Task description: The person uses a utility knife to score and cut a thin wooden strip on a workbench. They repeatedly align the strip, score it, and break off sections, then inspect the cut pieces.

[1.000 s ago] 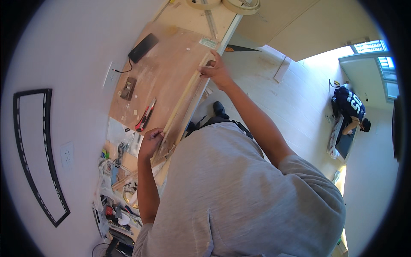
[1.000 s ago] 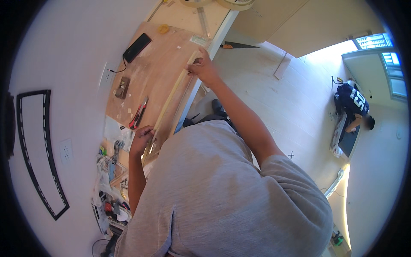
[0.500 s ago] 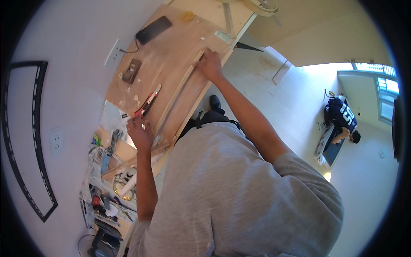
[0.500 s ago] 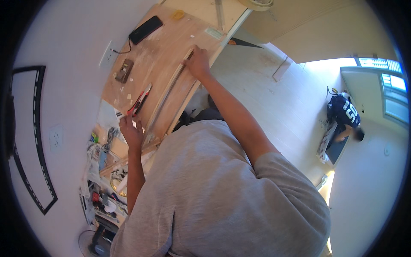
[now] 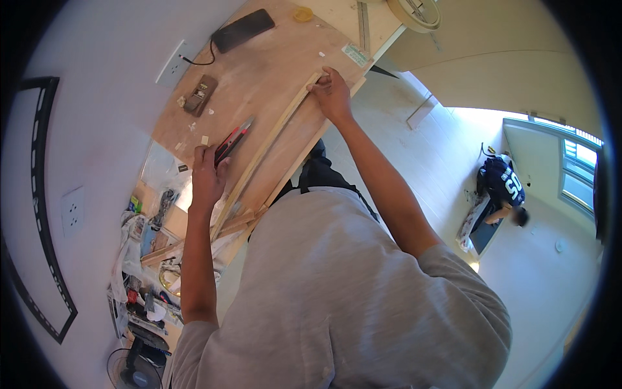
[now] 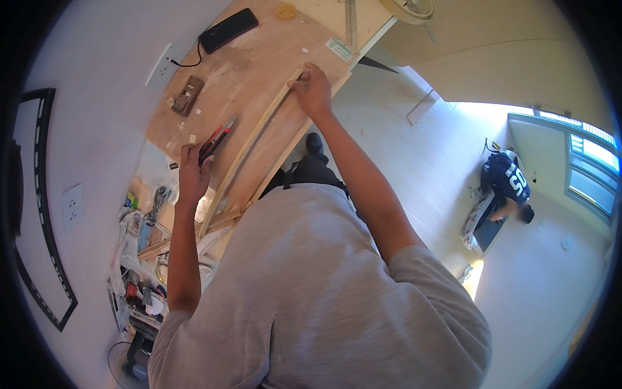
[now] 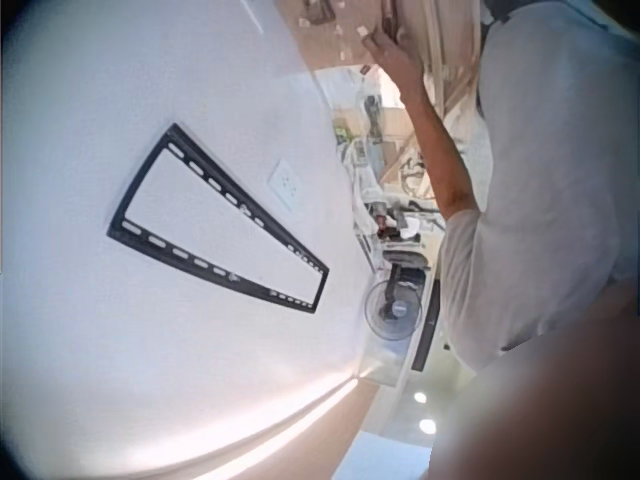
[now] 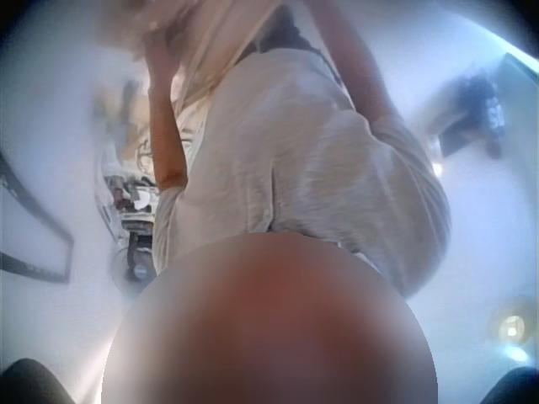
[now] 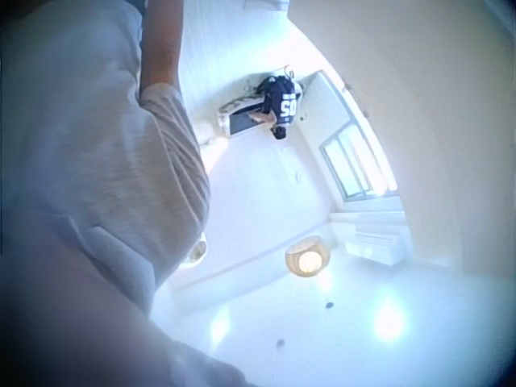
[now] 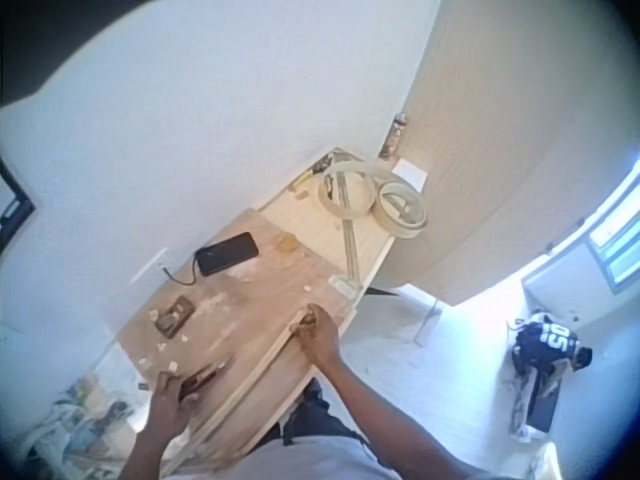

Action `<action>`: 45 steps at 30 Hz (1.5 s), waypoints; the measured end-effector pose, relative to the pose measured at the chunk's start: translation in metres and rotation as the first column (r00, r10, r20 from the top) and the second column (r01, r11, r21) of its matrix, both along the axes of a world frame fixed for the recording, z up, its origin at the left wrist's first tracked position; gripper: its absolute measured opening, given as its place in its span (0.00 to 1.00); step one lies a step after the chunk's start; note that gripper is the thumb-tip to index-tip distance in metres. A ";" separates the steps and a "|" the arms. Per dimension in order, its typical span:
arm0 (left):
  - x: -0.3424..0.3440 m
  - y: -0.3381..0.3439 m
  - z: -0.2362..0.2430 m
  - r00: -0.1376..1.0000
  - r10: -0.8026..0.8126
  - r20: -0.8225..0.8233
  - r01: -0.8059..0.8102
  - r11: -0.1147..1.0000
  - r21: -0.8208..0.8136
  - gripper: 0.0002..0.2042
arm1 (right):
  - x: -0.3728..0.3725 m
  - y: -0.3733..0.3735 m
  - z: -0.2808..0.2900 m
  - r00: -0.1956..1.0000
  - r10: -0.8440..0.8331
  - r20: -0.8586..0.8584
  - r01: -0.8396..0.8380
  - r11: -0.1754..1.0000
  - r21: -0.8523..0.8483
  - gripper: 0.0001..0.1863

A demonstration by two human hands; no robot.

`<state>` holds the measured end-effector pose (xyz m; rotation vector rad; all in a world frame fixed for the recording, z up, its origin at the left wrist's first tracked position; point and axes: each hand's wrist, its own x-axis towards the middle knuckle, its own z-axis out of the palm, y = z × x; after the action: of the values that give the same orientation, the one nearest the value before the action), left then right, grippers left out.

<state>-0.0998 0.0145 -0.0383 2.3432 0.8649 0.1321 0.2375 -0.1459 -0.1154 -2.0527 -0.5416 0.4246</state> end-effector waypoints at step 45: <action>0.175 -0.035 0.004 0.971 -0.211 0.115 0.224 0.968 -0.115 0.19 | -0.006 0.005 0.028 0.863 -0.189 -0.468 0.243 0.968 0.057 0.11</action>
<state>0.0757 -0.0206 -0.0339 2.2723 0.5459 0.1004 0.2312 -0.1410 -0.0878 -1.7921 -0.0420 0.7031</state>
